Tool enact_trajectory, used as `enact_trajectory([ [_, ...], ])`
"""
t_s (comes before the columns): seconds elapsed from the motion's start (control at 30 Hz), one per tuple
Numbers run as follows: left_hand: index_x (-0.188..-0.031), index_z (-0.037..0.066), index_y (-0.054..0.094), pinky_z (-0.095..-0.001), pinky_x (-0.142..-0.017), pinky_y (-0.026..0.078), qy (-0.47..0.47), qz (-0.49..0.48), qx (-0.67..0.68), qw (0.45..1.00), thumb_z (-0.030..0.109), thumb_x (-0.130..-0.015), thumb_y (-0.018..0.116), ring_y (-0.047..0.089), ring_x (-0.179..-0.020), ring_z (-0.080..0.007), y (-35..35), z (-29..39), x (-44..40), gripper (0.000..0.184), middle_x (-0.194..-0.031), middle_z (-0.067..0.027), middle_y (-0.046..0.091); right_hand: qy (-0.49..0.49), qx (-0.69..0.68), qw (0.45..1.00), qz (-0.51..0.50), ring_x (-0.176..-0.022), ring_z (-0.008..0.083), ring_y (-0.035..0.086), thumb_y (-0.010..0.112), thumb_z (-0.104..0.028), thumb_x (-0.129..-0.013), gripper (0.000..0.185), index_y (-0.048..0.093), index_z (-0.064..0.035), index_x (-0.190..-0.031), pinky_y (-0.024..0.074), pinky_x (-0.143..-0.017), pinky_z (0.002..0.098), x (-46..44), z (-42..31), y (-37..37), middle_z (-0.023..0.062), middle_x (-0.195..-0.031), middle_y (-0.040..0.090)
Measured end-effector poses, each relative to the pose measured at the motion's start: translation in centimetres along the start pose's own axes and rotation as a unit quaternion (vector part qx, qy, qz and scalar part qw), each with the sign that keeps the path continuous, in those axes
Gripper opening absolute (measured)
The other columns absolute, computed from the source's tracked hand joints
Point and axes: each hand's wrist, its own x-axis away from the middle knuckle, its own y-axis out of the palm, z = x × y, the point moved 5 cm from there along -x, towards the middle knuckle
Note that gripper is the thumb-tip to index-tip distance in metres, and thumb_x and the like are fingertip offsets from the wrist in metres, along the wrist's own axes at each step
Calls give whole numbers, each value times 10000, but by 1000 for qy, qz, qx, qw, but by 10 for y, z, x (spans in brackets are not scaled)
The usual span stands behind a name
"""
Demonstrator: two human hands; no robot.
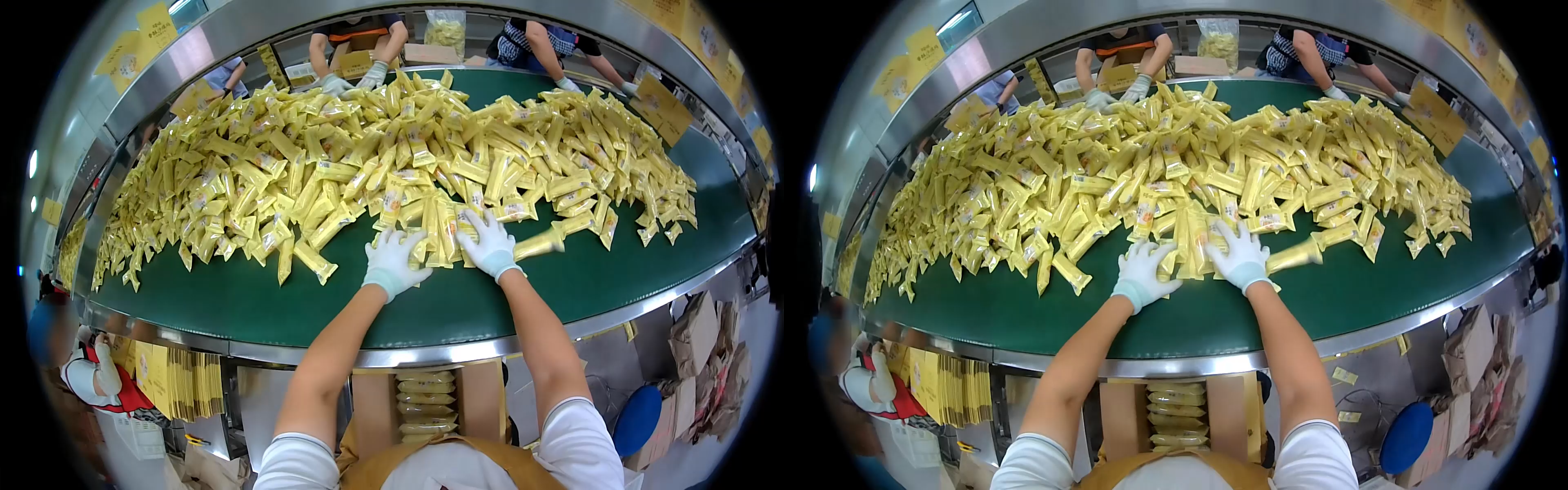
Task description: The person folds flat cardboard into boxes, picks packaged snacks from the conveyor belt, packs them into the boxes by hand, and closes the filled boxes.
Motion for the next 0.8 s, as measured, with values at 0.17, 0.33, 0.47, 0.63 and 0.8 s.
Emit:
enact_trajectory([
  [0.17,-1405,281,529,-593,-1107,298,174,-25,-25,984,446,-788,745,393,-1385,-378,-17,-27,65,674,-1338,-105,546,-173,-7,985,7,-1206,380,568,626,-372,-836,668,460,-282,-1477,420,-1018,530,50,-20,-4,169,-1452,505],
  [0.33,-1437,231,497,-616,-1157,252,186,-40,-13,982,255,-781,752,370,-1420,-351,-20,-60,102,705,-1360,-82,535,-266,10,964,7,-1211,387,567,673,-260,-810,715,443,-190,-1484,445,-1013,455,110,-14,-19,170,-1396,552],
  [0.47,-1334,154,588,-529,-1156,286,143,73,179,971,86,-757,761,448,-1354,-372,-37,-69,103,606,-1326,-141,580,-241,6,970,21,-1261,401,532,793,-309,-744,850,420,-134,-1487,430,-1051,458,135,3,-32,181,-1402,540],
  [0.63,-1220,61,651,-395,-853,504,51,245,281,927,147,-730,801,628,-963,-349,-121,-51,128,520,-1079,-170,638,-163,10,986,-24,-1248,400,522,848,-241,-718,834,454,-72,-1433,460,-1027,431,156,49,-42,186,-1379,547],
  [0.8,-1282,55,606,-449,-857,487,-80,116,25,990,434,-774,807,569,-991,-358,-76,-80,147,665,-1052,-168,577,-47,20,997,66,-1042,393,562,750,-49,-775,651,511,-77,-1380,481,-921,461,158,75,-74,175,-1106,584],
])
